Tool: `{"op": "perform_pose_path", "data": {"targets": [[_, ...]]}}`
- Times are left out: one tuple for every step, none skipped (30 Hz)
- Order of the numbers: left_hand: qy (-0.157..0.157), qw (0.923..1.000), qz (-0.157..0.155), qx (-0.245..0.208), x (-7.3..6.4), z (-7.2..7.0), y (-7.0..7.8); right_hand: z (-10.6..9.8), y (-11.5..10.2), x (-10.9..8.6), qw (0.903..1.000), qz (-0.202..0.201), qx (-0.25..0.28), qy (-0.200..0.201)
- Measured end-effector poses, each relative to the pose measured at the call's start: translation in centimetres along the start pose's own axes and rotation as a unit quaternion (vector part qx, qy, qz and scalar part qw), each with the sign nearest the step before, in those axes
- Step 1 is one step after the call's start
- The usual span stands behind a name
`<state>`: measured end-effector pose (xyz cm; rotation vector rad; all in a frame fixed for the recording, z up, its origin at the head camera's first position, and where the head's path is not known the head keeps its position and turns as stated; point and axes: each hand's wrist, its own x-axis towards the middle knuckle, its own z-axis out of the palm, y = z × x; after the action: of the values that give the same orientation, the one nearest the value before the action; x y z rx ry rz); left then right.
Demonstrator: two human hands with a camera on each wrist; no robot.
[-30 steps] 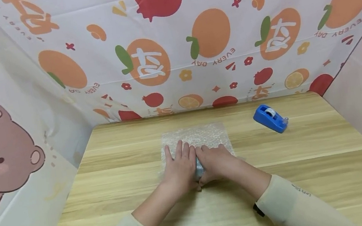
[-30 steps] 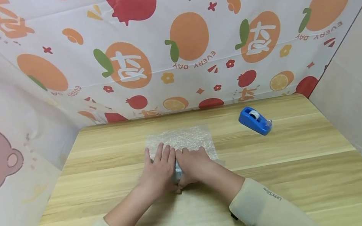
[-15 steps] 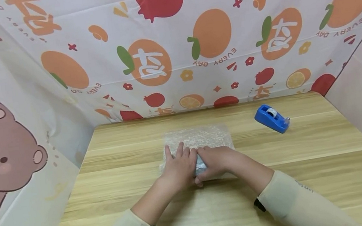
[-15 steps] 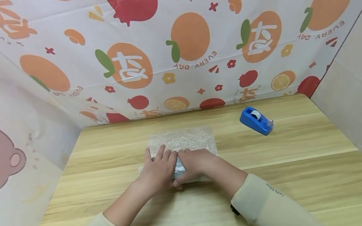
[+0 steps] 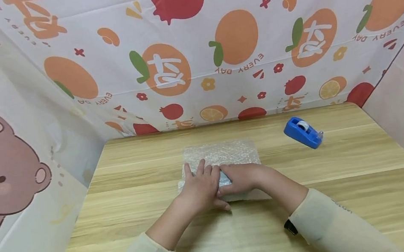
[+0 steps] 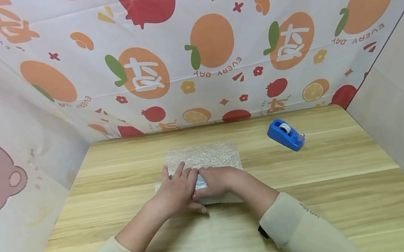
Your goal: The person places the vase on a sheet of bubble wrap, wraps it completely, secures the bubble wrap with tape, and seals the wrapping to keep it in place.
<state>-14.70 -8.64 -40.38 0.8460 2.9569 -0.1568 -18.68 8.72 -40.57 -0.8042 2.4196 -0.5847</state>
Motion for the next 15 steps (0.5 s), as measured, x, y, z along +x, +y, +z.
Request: {"op": "perform_pose_path", "data": {"targets": [[-0.001, 1.0000, 0.000, -0.005, 0.01, 0.00, 0.01, 0.02, 0.00, 0.03, 1.0000, 0.000, 0.000, 0.001], [-0.002, 1.0000, -0.001, -0.009, 0.01, -0.02, 0.02, 0.03, 0.02, 0.05, 1.0000, 0.002, 0.000, 0.003], [-0.002, 0.9999, -0.001, -0.011, 0.01, -0.04, 0.05, 0.04, 0.01, 0.08, 1.0000, 0.002, 0.001, 0.004], [0.000, 0.9999, -0.001, -0.015, -0.01, -0.04, 0.02, 0.02, -0.03, 0.11, 1.0000, 0.002, 0.001, 0.004], [0.002, 0.9998, -0.001, -0.018, -0.01, -0.02, -0.01, 0.00, -0.05, 0.13, 1.0000, 0.001, 0.002, 0.005], [0.003, 0.9998, -0.001, -0.021, 0.00, 0.00, -0.04, -0.01, -0.08, 0.14, 1.0000, 0.001, 0.004, 0.005], [0.003, 0.9997, 0.000, -0.024, -0.02, -0.02, -0.07, -0.03, -0.10, 0.14, 1.0000, 0.000, 0.008, 0.005], [0.003, 0.9996, 0.000, -0.028, -0.04, -0.05, -0.10, -0.04, -0.06, 0.14, 0.9999, -0.003, 0.013, 0.005], [0.001, 0.9994, 0.001, -0.035, -0.05, -0.07, -0.14, -0.04, -0.04, 0.13, 0.9998, -0.006, 0.016, 0.004], [-0.001, 0.9991, 0.002, -0.043, -0.03, -0.06, -0.19, -0.04, 0.04, 0.12, 0.9997, -0.009, 0.021, 0.003], [-0.004, 0.9987, 0.003, -0.051, -0.01, -0.05, -0.25, -0.04, 0.10, 0.10, 0.9995, -0.011, 0.029, 0.001], [-0.007, 0.9981, 0.004, -0.061, 0.00, -0.06, -0.31, -0.06, 0.13, 0.08, 0.9993, -0.012, 0.037, -0.001], [-0.010, 0.9975, 0.004, -0.070, 0.02, -0.09, -0.38, -0.09, 0.17, 0.03, 0.9990, -0.010, 0.042, -0.004], [-0.013, 0.9968, 0.005, -0.079, 0.06, -0.05, -0.45, -0.13, 0.23, 0.00, 0.9988, -0.009, 0.047, -0.006], [-0.015, 0.9961, 0.005, -0.087, 0.11, 0.02, -0.54, -0.20, 0.26, -0.08, 0.9986, -0.005, 0.051, -0.010]]}}
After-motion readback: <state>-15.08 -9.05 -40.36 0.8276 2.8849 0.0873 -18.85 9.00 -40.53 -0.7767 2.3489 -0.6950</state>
